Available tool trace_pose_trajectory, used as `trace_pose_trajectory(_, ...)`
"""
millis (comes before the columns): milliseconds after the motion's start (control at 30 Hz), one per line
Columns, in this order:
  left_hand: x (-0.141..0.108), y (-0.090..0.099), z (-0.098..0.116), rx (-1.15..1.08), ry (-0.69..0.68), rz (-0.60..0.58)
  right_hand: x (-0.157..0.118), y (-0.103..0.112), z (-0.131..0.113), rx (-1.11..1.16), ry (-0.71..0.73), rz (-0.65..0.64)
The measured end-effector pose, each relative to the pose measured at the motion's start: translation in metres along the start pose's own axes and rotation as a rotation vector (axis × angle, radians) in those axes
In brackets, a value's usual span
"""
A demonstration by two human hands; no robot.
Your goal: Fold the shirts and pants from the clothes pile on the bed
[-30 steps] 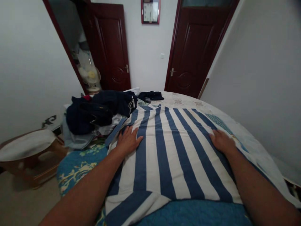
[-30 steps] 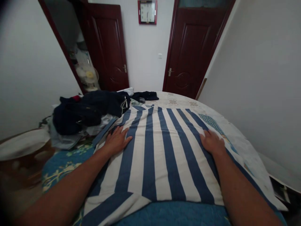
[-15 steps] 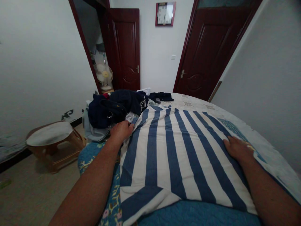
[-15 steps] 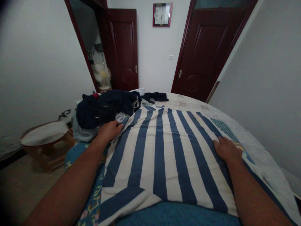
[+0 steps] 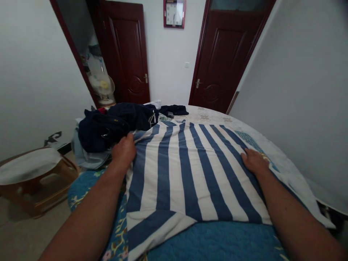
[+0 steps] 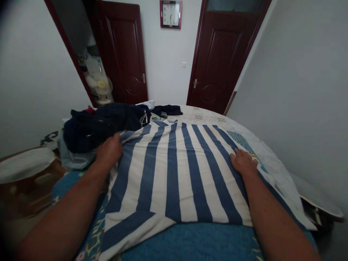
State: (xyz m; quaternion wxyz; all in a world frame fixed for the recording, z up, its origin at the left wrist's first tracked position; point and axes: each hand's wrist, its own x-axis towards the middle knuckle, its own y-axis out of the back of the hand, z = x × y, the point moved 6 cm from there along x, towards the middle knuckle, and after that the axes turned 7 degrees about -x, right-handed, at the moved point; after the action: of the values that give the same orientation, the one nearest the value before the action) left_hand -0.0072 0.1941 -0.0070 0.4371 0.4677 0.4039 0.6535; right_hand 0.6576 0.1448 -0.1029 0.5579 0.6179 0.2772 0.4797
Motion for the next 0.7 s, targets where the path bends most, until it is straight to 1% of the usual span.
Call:
trace_pose_trajectory(33,-0.001,0.001,-0.001,0.029,0.015,-0.011,-0.001,0.002,-0.001,0.003,-0.011,-0.004)
trace_pose_trajectory(100,-0.005,0.001,-0.002,0.049,0.046,-0.084,-0.003,0.005,-0.002,0.007,-0.022,-0.008)
trace_pose_trajectory(133,-0.008,0.003,-0.001,0.054,0.056,-0.101,-0.004,0.007,-0.004,0.008,-0.02,0.0)
trace_pose_trajectory(167,-0.011,0.007,0.003,0.059,0.052,-0.085,-0.005,0.01,-0.005,0.008,-0.012,0.017)
trace_pose_trajectory(200,-0.014,0.013,0.01,0.065,0.026,-0.034,-0.006,0.013,-0.008,0.01,0.003,0.042)
trace_pose_trajectory(267,-0.026,0.026,0.036,0.061,-0.101,0.119,-0.009,0.02,-0.015,0.024,0.056,0.104)
trace_pose_trajectory(300,-0.034,0.029,0.053,0.037,-0.2,0.174,-0.011,0.025,-0.022,0.041,0.097,0.136)
trace_pose_trajectory(333,-0.044,0.028,0.072,-0.008,-0.311,0.191,-0.014,0.031,-0.03,0.065,0.154,0.163)
trace_pose_trajectory(367,-0.056,0.023,0.092,-0.068,-0.43,0.162,-0.017,0.037,-0.04,0.094,0.223,0.186)
trace_pose_trajectory(400,-0.069,0.013,0.111,-0.135,-0.548,0.092,-0.022,0.043,-0.052,0.126,0.298,0.202)
trace_pose_trajectory(467,-0.096,-0.012,0.143,-0.229,-0.72,-0.12,-0.033,0.056,-0.08,0.191,0.451,0.219)
trace_pose_trajectory(500,-0.109,-0.026,0.154,-0.232,-0.76,-0.23,-0.04,0.062,-0.095,0.223,0.521,0.217)
trace_pose_trajectory(533,-0.121,-0.037,0.162,-0.227,-0.79,-0.314,-0.046,0.068,-0.112,0.256,0.583,0.207)
trace_pose_trajectory(600,-0.138,-0.051,0.17,-0.216,-0.842,-0.408,-0.06,0.079,-0.149,0.312,0.699,0.157)
trace_pose_trajectory(700,-0.148,-0.053,0.172,-0.213,-0.911,-0.455,-0.077,0.094,-0.209,0.365,0.812,0.064)
